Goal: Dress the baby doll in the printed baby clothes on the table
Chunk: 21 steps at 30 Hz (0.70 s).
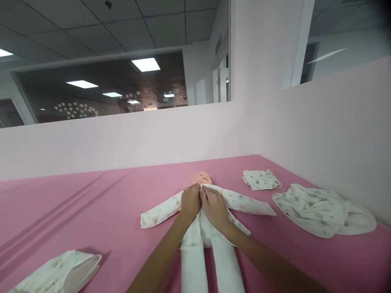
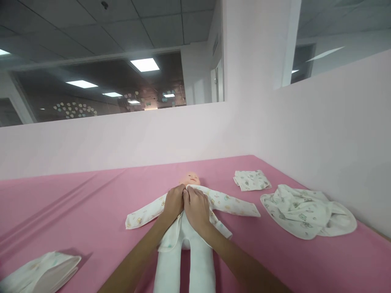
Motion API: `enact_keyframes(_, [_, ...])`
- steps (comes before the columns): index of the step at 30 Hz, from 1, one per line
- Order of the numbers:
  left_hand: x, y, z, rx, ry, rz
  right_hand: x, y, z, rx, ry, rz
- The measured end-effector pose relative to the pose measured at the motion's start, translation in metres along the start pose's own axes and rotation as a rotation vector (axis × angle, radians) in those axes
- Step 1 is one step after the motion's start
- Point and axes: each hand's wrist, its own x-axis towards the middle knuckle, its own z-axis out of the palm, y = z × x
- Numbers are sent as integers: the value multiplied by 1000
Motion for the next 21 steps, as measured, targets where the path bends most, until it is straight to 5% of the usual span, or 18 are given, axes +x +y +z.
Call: enact_keyframes(21, [8,-19,-2,-611,-70,-3,-4,7,-1,22,9,-17])
